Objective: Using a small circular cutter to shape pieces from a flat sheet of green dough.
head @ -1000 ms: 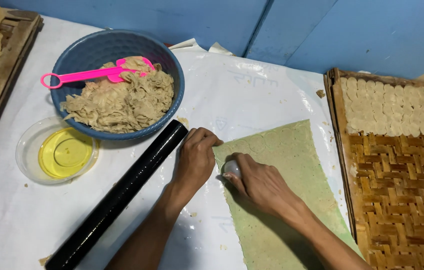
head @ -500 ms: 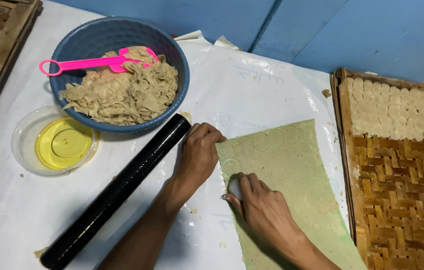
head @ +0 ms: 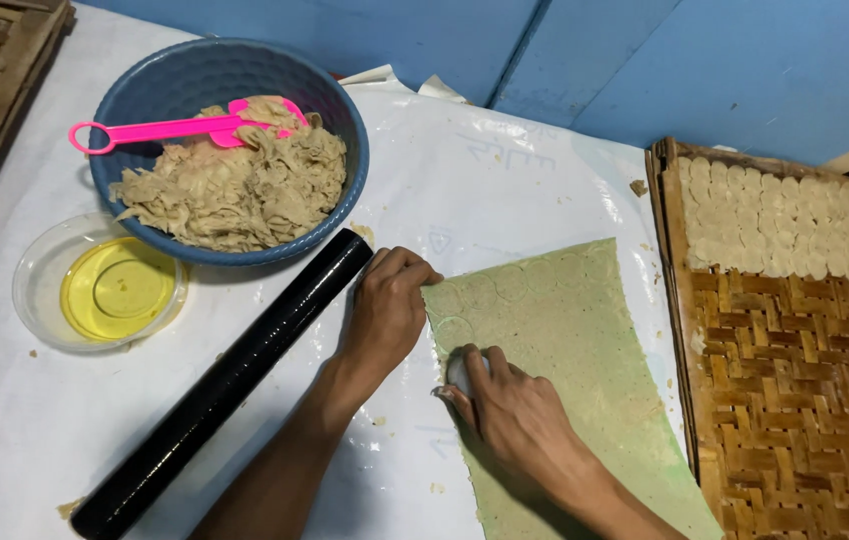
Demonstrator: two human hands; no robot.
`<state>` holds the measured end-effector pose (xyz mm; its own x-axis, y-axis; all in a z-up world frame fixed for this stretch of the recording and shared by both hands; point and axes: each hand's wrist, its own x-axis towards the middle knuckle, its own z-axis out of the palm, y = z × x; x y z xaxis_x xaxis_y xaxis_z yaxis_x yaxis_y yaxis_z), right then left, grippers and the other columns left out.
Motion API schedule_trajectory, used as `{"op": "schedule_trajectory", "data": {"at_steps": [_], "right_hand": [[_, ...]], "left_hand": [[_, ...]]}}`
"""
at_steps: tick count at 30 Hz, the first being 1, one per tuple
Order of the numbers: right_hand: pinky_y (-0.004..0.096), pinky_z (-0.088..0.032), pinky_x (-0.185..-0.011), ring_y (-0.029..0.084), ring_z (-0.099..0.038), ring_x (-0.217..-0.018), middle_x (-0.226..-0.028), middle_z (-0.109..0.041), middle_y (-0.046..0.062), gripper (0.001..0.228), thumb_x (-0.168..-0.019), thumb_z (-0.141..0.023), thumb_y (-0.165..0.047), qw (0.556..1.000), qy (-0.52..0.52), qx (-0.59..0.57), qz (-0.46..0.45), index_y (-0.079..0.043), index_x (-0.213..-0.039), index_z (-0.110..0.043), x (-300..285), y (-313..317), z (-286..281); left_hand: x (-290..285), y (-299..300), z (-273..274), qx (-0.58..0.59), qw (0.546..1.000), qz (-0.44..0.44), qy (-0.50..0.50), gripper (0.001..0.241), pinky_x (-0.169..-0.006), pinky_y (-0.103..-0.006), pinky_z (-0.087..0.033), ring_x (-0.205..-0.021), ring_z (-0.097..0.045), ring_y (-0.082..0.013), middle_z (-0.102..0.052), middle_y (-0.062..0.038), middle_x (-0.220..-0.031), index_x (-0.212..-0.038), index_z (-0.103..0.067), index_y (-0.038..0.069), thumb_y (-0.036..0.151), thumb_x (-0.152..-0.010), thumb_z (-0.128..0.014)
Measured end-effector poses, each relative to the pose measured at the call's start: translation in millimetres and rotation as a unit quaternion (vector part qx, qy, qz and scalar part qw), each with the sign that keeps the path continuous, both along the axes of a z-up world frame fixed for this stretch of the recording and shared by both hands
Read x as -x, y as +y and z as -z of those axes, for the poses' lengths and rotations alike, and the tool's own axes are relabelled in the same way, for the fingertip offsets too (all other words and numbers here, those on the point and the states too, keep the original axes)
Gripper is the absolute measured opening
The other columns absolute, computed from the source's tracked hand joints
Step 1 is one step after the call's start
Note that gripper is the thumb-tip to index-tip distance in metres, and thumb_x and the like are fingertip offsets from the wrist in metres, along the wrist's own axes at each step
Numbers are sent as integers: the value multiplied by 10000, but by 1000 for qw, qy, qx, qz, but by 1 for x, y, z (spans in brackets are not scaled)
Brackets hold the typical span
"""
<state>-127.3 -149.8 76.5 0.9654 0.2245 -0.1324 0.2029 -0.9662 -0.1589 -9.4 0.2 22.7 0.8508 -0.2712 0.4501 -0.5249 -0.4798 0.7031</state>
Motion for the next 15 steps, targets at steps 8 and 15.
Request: {"op": "schedule_trajectory", "data": {"at_steps": [8, 15], "right_hand": [[350, -592, -350, 286, -658, -501, -956, -642, 211, 526, -1005, -524, -388, 996, -68, -39, 51, 48, -1289, -450, -19, -43, 9], [324, -521, -320, 219, -597, -444, -852, -625, 127, 491, -1003, -527, -388, 997, -56, -2, 44, -3, -1306, -503, -32, -32, 6]], "left_hand": [[-4, -2, 6, -14, 1000, 9, 23, 258, -654, -327, -545, -751, -614, -182, -697, -66, -828, -864, -774, 33, -131, -828, -578], [-3, -1, 3, -19, 1000, 2, 25, 245, -694, -337, -548, -770, -616, -182, -702, -45, -848, -865, -783, 49, -111, -836, -600]]}}
